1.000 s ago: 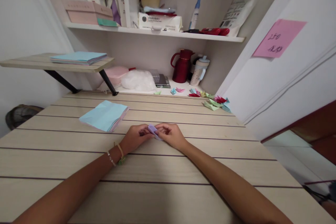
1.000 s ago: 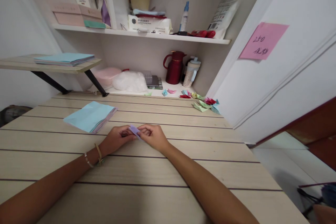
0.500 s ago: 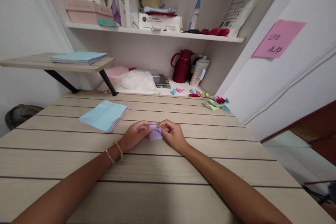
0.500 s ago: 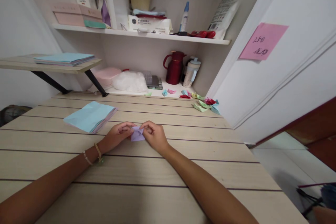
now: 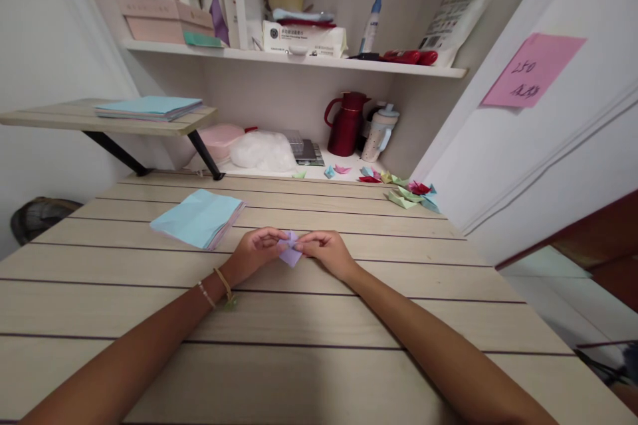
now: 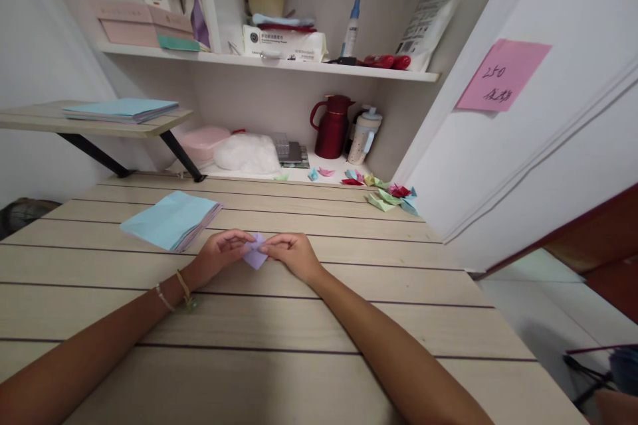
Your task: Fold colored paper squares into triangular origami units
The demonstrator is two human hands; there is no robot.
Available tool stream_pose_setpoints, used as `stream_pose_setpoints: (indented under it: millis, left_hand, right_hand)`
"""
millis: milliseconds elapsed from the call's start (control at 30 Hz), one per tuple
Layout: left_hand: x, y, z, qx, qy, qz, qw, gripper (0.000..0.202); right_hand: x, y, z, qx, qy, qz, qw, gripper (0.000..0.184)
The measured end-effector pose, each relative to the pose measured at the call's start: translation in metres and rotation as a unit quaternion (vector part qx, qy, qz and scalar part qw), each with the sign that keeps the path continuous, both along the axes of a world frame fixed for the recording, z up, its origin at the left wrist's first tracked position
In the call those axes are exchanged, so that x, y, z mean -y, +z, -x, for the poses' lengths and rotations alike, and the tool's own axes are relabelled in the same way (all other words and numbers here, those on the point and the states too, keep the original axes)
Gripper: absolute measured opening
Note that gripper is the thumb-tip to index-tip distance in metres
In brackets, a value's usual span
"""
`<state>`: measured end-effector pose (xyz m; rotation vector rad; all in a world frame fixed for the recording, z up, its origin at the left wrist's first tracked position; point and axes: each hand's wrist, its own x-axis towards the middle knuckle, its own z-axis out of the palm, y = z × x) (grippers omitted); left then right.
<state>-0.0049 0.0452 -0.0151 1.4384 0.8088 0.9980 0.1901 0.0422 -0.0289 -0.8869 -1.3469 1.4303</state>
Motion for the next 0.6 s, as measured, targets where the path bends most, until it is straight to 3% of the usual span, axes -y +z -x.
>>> stream_pose_setpoints:
  millis: [133,333,433,600]
  left_hand:
    - [-0.0009,-0.0039,-0.0028,0.004,0.027,0.013,1.0,0.03]
    - [-0.0009,-0.0027,-0.0049,0.017,0.044,0.011,0.999,0.023]
    - [-0.0013,-0.0045,-0.0039,-0.007,0.051,-0.014,0.999,0.021]
    - [0.0,-0.0076,-0.0041,-0.044,0.051,-0.067,0.995,0.035]
  right_hand:
    - [-0.0016,0.0017,0.0011,-0.037,-0.043,0.017,0.998,0.022]
    - [-0.0007,0.0002,0.0025,-0.064,-0.021,-0.001,0.998,0.025]
    - [-0.0013,-0.0023,0.0017,-0.03,-0.005,-0.018,0.999,0.026]
    - [-0.0014,-0.0038,0.0009,0.049,-0.012,-0.059,0.997,0.033]
